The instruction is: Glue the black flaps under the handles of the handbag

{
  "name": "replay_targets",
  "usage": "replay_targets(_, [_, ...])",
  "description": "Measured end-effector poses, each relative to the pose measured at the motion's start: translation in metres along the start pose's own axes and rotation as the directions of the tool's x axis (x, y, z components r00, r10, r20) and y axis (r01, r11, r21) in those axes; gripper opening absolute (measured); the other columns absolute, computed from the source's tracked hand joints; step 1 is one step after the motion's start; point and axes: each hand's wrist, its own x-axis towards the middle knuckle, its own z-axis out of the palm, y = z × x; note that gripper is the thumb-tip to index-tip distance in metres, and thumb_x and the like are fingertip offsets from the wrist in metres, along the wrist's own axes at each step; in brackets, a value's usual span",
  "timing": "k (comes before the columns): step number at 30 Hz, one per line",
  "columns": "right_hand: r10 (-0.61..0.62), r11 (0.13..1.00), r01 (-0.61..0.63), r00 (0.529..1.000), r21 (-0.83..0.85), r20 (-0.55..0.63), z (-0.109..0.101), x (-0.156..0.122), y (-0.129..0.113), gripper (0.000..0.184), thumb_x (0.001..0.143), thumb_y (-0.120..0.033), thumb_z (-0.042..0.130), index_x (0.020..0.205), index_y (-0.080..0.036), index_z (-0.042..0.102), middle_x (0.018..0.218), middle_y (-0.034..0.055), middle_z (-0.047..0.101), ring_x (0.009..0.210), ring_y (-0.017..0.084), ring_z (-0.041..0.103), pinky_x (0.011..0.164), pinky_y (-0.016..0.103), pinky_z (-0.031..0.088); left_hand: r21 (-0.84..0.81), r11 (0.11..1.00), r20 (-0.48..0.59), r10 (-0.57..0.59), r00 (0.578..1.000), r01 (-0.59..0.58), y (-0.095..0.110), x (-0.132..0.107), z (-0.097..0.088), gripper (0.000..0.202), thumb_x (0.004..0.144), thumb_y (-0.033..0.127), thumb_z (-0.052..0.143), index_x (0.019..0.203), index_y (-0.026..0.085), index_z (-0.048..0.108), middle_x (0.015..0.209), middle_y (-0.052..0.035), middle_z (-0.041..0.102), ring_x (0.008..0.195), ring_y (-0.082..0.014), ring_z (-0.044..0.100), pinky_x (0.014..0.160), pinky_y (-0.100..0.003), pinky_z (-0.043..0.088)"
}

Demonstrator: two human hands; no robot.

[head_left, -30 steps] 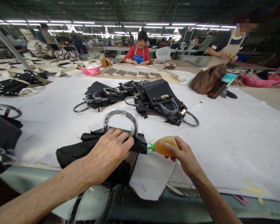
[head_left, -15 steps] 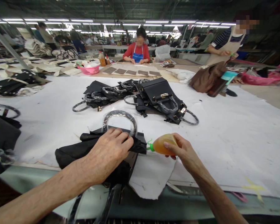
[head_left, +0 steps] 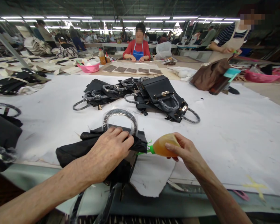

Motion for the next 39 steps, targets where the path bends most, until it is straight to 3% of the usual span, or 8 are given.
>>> replay_targets(15, [0.028,0.999,-0.030,0.999,0.043,0.035,0.003,-0.013,-0.009,0.042,0.076,-0.050,0.072,0.090,-0.014,0.055,0.073,0.0032,0.057,0.057,0.016,0.053,0.041,0.020,0.037,0.013,1.000,0.024,0.001,1.000,-0.002,0.000,0.000,0.000,0.019,0.080,0.015,0.062,0.098,0.015,0.058,0.095,-0.0064,0.060,0.087,-0.0257,0.053,0.079,-0.040,0.044])
replay_targets(22, [0.031,0.998,-0.035,0.998,0.058,0.062,0.003,-0.016,-0.011,0.041,0.077,-0.050,0.072,0.088,-0.014,0.055,0.071,0.0023,0.055,0.056,0.015,0.051,0.040,0.019,0.038,-0.009,1.000,0.012,-0.016,1.000,0.016,0.002,0.002,0.000,0.010,0.086,0.015,0.056,0.095,0.015,0.060,0.093,-0.0054,0.061,0.088,-0.0266,0.053,0.079,-0.043,0.046])
replay_targets(33, [0.037,0.993,-0.047,0.995,0.107,0.092,0.005,-0.024,-0.012,0.039,0.078,-0.048,0.070,0.088,-0.015,0.054,0.071,0.0027,0.055,0.056,0.017,0.053,0.040,0.020,0.035,0.010,1.000,0.015,-0.008,1.000,0.008,0.002,0.002,0.000,0.007,0.086,0.015,0.058,0.092,0.016,0.059,0.092,-0.0058,0.060,0.087,-0.0269,0.052,0.077,-0.043,0.046])
replay_targets(39, [0.029,0.984,-0.045,0.995,0.174,0.096,0.007,-0.028,-0.009,0.038,0.078,-0.048,0.071,0.087,-0.015,0.055,0.069,0.0007,0.050,0.056,0.014,0.047,0.040,0.019,0.034,0.018,1.000,0.025,-0.009,1.000,0.008,0.003,0.004,-0.001,0.008,0.086,0.015,0.057,0.094,0.015,0.060,0.093,-0.0065,0.061,0.087,-0.0268,0.053,0.078,-0.043,0.047])
